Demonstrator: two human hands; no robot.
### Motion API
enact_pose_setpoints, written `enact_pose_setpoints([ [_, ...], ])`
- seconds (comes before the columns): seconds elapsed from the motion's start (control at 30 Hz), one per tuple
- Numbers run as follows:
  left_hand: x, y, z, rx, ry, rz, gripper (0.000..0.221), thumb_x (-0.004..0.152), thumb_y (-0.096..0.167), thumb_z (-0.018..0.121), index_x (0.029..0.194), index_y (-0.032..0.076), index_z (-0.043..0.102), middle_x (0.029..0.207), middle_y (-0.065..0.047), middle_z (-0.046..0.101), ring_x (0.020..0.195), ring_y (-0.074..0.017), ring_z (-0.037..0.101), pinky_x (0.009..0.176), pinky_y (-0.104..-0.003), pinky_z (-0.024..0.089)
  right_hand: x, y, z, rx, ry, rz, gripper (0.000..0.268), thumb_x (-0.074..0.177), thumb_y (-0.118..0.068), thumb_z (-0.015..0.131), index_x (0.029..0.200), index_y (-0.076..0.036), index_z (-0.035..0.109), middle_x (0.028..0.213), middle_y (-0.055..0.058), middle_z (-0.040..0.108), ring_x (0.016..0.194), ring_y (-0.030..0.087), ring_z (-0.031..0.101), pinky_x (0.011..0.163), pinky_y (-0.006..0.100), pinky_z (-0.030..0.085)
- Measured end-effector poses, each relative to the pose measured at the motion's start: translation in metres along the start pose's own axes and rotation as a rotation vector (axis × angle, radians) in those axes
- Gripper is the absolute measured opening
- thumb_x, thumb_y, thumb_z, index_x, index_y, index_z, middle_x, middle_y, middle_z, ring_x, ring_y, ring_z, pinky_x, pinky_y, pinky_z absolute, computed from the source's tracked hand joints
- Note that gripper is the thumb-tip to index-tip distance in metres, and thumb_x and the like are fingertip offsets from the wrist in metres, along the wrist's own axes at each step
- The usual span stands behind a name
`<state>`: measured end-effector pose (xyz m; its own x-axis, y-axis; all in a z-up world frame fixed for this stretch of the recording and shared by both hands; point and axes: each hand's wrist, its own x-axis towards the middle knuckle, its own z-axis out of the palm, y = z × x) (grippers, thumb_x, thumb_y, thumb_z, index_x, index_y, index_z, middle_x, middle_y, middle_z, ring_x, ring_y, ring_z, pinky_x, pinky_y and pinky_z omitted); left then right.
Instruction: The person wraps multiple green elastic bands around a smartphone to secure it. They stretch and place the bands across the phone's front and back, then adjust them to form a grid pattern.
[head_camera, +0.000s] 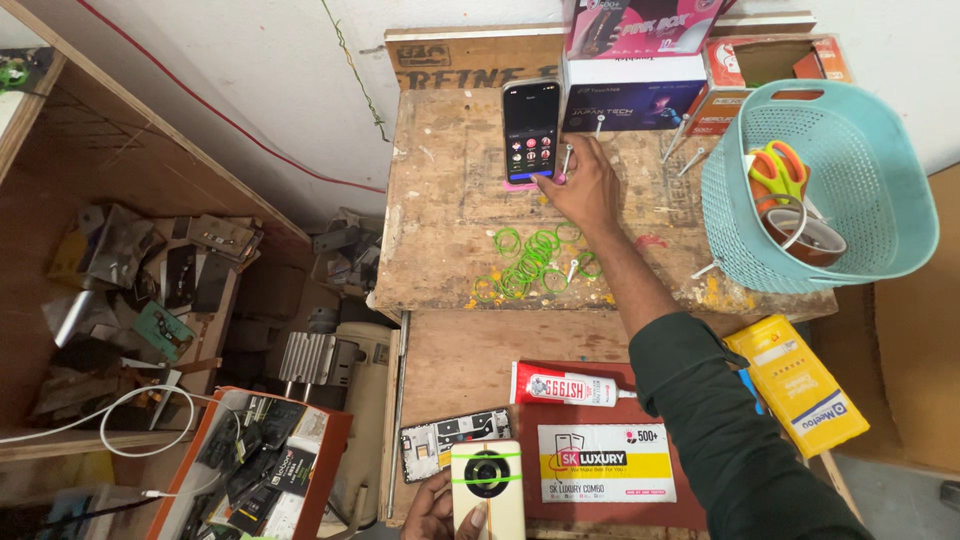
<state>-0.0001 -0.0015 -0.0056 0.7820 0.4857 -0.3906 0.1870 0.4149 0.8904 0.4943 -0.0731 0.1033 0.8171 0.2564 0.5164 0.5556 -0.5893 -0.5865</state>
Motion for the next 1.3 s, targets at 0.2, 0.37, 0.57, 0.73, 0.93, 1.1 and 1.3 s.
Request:
enact_pose_setpoints([
  [0.2, -0.001, 0.006, 0.003, -0.008, 0.017, -0.046, 0.056, 0.082, -0.004, 0.073, 0.132, -0.006, 0.049, 0.116, -0.027, 0.08, 0.118, -0.0297, 0.073, 0.107, -0.044, 0.053, 0.0, 0.0, -0.001, 0.0, -0.009, 0.003, 0.062, 0.069, -0.021, 0.095, 0.122, -0.011, 0.065, 0.096, 0.005, 0.059, 0.08, 0.022, 0.061, 0.072, 0.041, 0.052],
  [0.37, -0.001, 0.012, 0.004, 0.014, 0.028, -0.065, 0.056, 0.082, -0.005, 0.073, 0.132, -0.005, 0.049, 0.115, -0.027, 0.08, 0.118, -0.0298, 0.074, 0.107, -0.044, 0.053, 0.001, -0.002, -0.002, 0.006, -0.003, -0.003, 0.062, 0.07, -0.022, 0.094, 0.123, -0.011, 0.065, 0.094, 0.005, 0.058, 0.079, 0.022, 0.06, 0.071, 0.04, 0.051],
  [0.57, -0.004, 0.011, 0.002, 0.014, 0.018, -0.053, 0.06, 0.083, -0.002, 0.073, 0.137, -0.004, 0.048, 0.119, -0.026, 0.079, 0.121, -0.0292, 0.072, 0.108, -0.044, 0.053, 0.002, -0.001, -0.001, 0.047, -0.001, 0.04, 0.055, 0.075, -0.021, 0.091, 0.123, -0.009, 0.066, 0.094, 0.005, 0.059, 0.079, 0.019, 0.06, 0.07, 0.037, 0.051],
  [0.73, -0.001, 0.008, -0.003, 0.027, -0.02, -0.036, 0.062, 0.083, -0.002, 0.074, 0.138, -0.003, 0.046, 0.119, -0.027, 0.079, 0.122, -0.0296, 0.071, 0.109, -0.043, 0.051, 0.008, 0.006, -0.001, 0.16, -0.007, 0.116, 0.047, 0.082, -0.019, 0.087, 0.124, -0.009, 0.07, 0.082, 0.002, 0.063, 0.071, 0.013, 0.061, 0.068, 0.031, 0.051],
  [0.93, -0.005, 0.003, 0.002, 0.015, -0.014, 0.033, 0.056, 0.084, -0.003, 0.073, 0.134, -0.007, 0.048, 0.118, -0.028, 0.079, 0.119, -0.03, 0.073, 0.107, -0.043, 0.052, 0.022, 0.018, -0.031, 0.495, 0.057, 0.06, 0.027, 0.094, -0.01, 0.07, 0.12, -0.003, 0.066, 0.075, -0.002, 0.069, 0.06, 0.005, 0.061, 0.052, 0.024, 0.042],
  [1.1, -0.005, 0.01, 0.017, -0.07, -0.006, 0.093, 0.053, 0.081, -0.008, 0.072, 0.131, -0.007, 0.052, 0.117, -0.026, 0.078, 0.116, -0.0284, 0.073, 0.104, -0.041, 0.054, -0.002, 0.016, -0.085, 0.689, 0.002, 0.175, 0.03, 0.113, -0.017, 0.065, 0.087, -0.003, 0.067, 0.069, 0.002, 0.063, 0.06, 0.008, 0.051, 0.053, 0.022, 0.037],
  [1.3, -0.003, 0.047, 0.055, 0.031, 0.129, 0.136, 0.039, 0.085, -0.012, 0.077, 0.122, -0.01, 0.065, 0.108, -0.025, 0.083, 0.076, -0.0158, 0.058, 0.067, -0.027, 0.041, -0.187, -0.032, -0.158, 0.786, -0.616, 0.3, 0.018, 0.095, -0.019, 0.069, 0.094, -0.001, 0.072, 0.084, 0.007, 0.073, 0.075, 0.01, 0.068, 0.068, 0.028, 0.058],
])
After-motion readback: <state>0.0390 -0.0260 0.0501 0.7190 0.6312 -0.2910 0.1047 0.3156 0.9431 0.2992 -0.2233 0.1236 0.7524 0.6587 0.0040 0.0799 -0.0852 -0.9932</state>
